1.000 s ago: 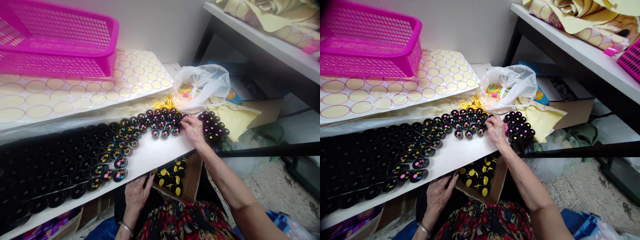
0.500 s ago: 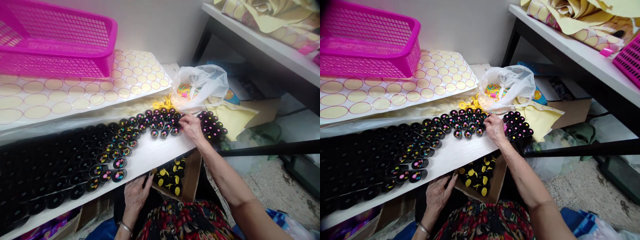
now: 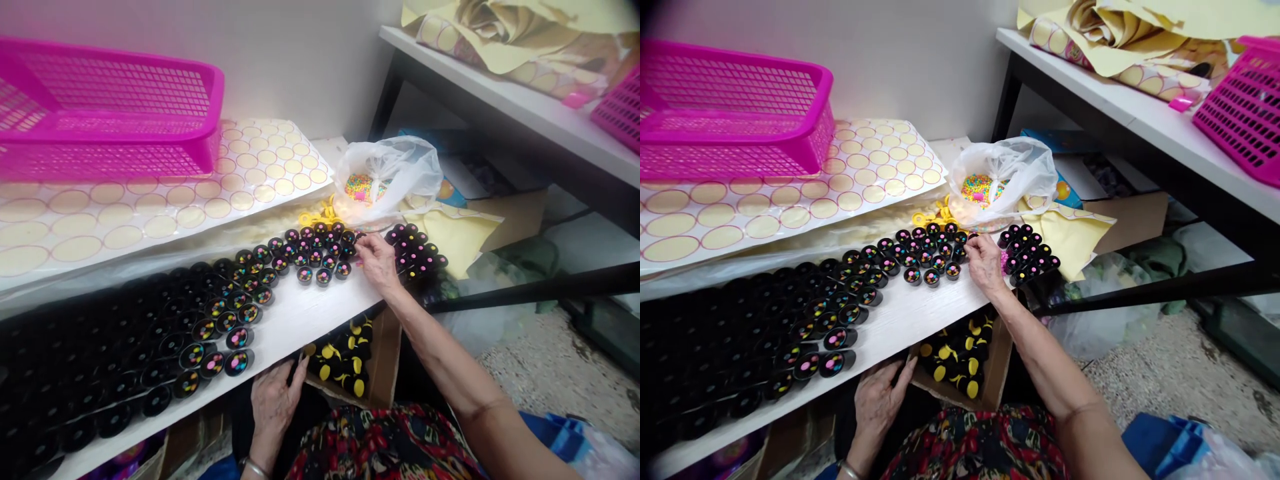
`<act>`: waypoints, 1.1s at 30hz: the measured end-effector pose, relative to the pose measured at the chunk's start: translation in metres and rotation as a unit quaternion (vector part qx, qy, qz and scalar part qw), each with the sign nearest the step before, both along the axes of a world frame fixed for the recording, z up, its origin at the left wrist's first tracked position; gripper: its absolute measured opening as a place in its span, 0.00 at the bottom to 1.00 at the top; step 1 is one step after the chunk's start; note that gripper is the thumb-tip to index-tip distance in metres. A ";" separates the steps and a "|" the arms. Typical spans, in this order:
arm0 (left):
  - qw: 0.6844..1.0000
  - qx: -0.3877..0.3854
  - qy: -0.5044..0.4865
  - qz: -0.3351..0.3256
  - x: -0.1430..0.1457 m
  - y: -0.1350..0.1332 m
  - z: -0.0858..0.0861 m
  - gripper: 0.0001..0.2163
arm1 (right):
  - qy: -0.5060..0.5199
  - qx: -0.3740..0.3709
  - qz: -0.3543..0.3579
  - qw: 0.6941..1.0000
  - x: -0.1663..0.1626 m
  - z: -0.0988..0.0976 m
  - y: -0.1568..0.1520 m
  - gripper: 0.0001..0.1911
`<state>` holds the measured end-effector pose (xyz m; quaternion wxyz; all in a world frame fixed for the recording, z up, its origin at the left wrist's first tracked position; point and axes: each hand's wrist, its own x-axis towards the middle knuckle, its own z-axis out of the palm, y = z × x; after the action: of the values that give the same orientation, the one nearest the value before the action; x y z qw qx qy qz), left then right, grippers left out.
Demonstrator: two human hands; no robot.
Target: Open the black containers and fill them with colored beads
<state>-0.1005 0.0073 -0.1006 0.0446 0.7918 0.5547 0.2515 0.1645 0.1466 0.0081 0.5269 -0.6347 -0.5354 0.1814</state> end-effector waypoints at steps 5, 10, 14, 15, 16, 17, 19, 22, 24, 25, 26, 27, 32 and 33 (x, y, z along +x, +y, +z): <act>1.000 0.002 0.006 -0.009 -0.001 0.000 -0.001 0.14 | 0.203 -0.048 -0.021 0.978 -0.002 -0.002 -0.005 0.08; 1.000 0.004 0.016 -0.006 -0.001 0.001 0.000 0.14 | 0.237 -0.053 -0.017 0.970 -0.005 -0.004 -0.010 0.08; 1.000 0.006 0.015 -0.005 0.001 0.002 -0.001 0.13 | 0.180 -0.011 -0.059 0.982 -0.003 -0.006 -0.019 0.05; 1.000 0.004 0.014 -0.003 0.001 0.002 -0.001 0.13 | 0.145 0.004 -0.069 0.987 -0.003 -0.007 -0.024 0.05; 1.000 0.001 0.015 -0.002 0.001 0.002 -0.002 0.13 | 0.107 0.019 -0.076 0.991 -0.004 -0.007 -0.029 0.04; 1.000 -0.002 0.015 0.000 0.001 0.002 -0.001 0.13 | 0.069 0.031 -0.079 0.994 -0.005 -0.007 -0.035 0.03; 1.000 -0.005 0.014 0.003 0.002 0.001 -0.001 0.13 | 0.016 0.039 -0.065 0.997 -0.010 -0.008 -0.048 0.03; 1.000 -0.002 0.011 0.008 0.002 0.000 0.001 0.13 | -0.001 0.027 -0.023 0.999 -0.019 -0.013 -0.063 0.03; 1.000 -0.004 0.012 0.007 0.002 0.000 0.003 0.14 | 0.009 0.018 -0.017 1.000 -0.022 -0.018 -0.068 0.03; 1.000 -0.004 0.012 0.006 0.002 0.000 0.003 0.14 | 0.011 0.011 -0.023 1.000 -0.023 -0.020 -0.068 0.03; 1.000 -0.004 0.013 0.005 0.002 0.000 0.003 0.14 | 0.008 0.002 -0.031 0.999 -0.023 -0.022 -0.067 0.03; 1.000 -0.004 0.013 0.004 0.002 0.000 0.003 0.14 | -0.005 -0.008 -0.042 0.999 -0.022 -0.023 -0.066 0.04; 1.000 -0.014 0.019 0.003 0.001 0.000 -0.002 0.13 | -0.138 -0.062 -0.076 0.985 -0.015 -0.024 -0.055 0.07; 1.000 -0.019 0.020 0.005 0.000 0.000 -0.003 0.13 | -0.163 -0.075 -0.080 0.981 -0.014 -0.024 -0.052 0.08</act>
<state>-0.1000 0.0075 -0.1032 0.0473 0.7931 0.5637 0.2259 0.1504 0.0943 -0.0157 0.3967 -0.7339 -0.5465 0.0726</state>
